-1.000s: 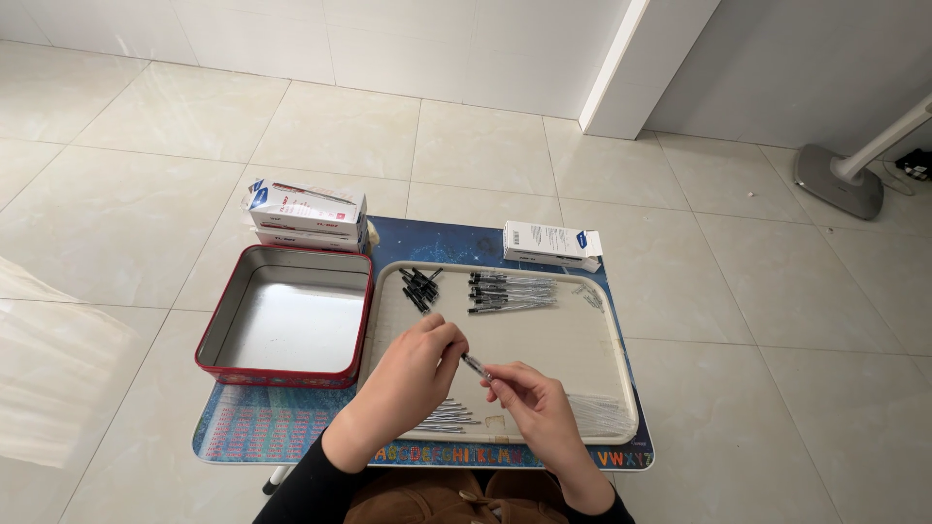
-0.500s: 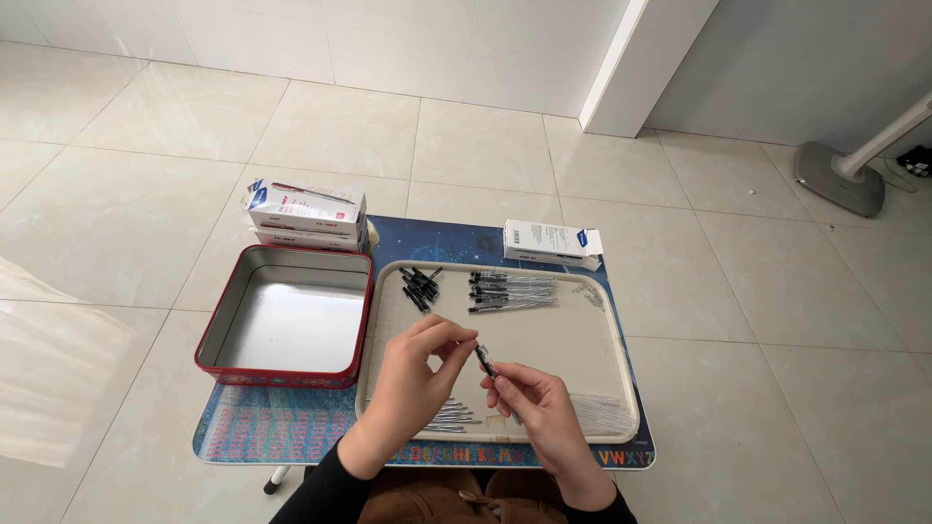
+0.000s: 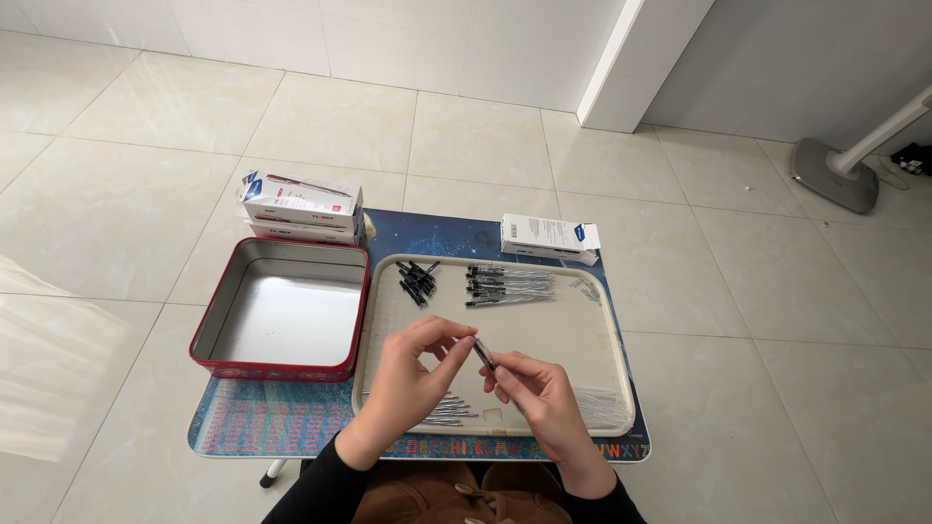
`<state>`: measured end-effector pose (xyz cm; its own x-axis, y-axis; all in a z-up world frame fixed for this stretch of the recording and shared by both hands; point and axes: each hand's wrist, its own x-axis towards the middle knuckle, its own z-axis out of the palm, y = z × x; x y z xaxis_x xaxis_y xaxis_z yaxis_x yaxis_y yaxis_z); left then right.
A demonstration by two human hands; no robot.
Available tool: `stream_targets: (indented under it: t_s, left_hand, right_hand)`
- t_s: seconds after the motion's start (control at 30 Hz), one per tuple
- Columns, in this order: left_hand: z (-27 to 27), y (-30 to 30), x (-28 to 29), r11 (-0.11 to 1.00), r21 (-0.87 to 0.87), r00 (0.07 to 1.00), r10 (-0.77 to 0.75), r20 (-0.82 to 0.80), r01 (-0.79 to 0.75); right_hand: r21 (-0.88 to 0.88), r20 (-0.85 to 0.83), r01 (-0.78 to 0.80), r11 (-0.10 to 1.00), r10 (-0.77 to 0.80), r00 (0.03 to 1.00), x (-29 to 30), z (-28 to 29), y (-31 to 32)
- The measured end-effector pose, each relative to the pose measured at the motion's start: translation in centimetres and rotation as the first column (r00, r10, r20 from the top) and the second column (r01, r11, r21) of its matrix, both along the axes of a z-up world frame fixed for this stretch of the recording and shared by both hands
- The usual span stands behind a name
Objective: Manually assembling pens by inserting ink refills and attaching caps to pen barrels.
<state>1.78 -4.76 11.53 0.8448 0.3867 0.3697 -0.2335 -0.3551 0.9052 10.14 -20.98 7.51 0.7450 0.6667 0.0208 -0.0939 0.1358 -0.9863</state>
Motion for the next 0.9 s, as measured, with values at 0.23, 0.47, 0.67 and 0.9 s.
stream_targets:
  t_s: [0.23,0.47,0.67,0.9]
  left_hand:
    - [0.3,1.2,-1.5,0.994,-0.025,0.984,0.112,0.138,-0.109]
    - [0.2,2.3,-2.1,0.980,0.009,0.978,0.197,0.072,-0.199]
    - [-0.7,3.2,-1.5,0.977,0.080,0.976,0.202,-0.078,-0.196]
    - [-1.5,3.7,-1.6,0.941,0.339,0.868,0.158,-0.472,0.013]
  right_hand:
    - [-0.168,0.128,0.059,0.984,-0.037,0.991,4.2,1.3,-0.9]
    - [-0.537,0.563,0.232,0.811,0.140,0.815,13.3,1.7,3.5]
    - [-0.658,0.664,0.292,0.694,0.352,0.660,15.6,-1.0,5.6]
    - [-0.655,0.744,0.392,0.645,0.464,0.480,16.6,-3.0,6.1]
